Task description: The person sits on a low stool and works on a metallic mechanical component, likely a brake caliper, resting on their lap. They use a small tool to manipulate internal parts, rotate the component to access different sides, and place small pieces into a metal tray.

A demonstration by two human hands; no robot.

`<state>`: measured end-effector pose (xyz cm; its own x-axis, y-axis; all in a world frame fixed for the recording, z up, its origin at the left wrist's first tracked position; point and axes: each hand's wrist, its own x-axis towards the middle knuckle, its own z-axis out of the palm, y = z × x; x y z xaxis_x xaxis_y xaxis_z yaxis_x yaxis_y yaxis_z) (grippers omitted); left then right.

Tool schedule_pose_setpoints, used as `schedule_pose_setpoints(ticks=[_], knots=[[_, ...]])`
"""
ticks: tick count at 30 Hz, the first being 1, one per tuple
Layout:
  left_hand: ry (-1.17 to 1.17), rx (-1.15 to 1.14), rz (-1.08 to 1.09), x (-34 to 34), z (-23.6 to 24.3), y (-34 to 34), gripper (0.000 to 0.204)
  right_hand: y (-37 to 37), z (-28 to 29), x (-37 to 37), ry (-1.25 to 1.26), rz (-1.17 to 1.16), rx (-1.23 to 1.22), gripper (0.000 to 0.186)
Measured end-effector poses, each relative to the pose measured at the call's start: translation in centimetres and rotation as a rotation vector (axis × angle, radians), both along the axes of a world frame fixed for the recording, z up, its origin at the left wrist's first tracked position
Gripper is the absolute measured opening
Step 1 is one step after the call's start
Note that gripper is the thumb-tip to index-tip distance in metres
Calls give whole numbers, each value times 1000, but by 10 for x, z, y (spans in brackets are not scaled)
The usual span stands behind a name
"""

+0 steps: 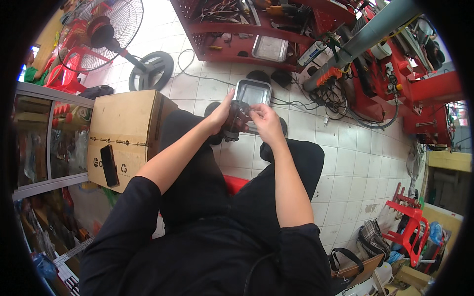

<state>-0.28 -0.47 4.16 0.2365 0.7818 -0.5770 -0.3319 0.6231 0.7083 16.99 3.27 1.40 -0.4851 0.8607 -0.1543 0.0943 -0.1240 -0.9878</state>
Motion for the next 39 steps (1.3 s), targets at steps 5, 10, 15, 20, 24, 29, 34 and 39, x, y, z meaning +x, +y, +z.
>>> schedule_pose_setpoints(ticks=[5, 10, 15, 20, 24, 29, 34, 39], knots=[[10, -56, 110, -6, -31, 4, 77, 11, -11, -10, -141, 17, 52, 34], [-1, -134, 73, -1, -40, 14, 74, 26, -32, -3, -205, 18, -215, 51], [-30, -132, 59, 1, -51, 16, 73, 22, -29, -5, -188, 11, -284, 46], [-9, -149, 12, 2, -47, 17, 73, 20, -32, -5, -132, -22, -410, 41], [-27, -171, 14, 2, -47, 16, 73, 20, -30, -5, -15, 6, -493, 40], [-41, -201, -7, 1, -46, 18, 71, 18, -43, -8, -58, -18, -343, 36], [-124, -243, 52, -1, -48, 19, 67, 17, -58, -15, -273, -48, 50, 29], [-143, -247, 113, -3, -52, 18, 64, 15, -43, -14, -112, -37, -159, 23]])
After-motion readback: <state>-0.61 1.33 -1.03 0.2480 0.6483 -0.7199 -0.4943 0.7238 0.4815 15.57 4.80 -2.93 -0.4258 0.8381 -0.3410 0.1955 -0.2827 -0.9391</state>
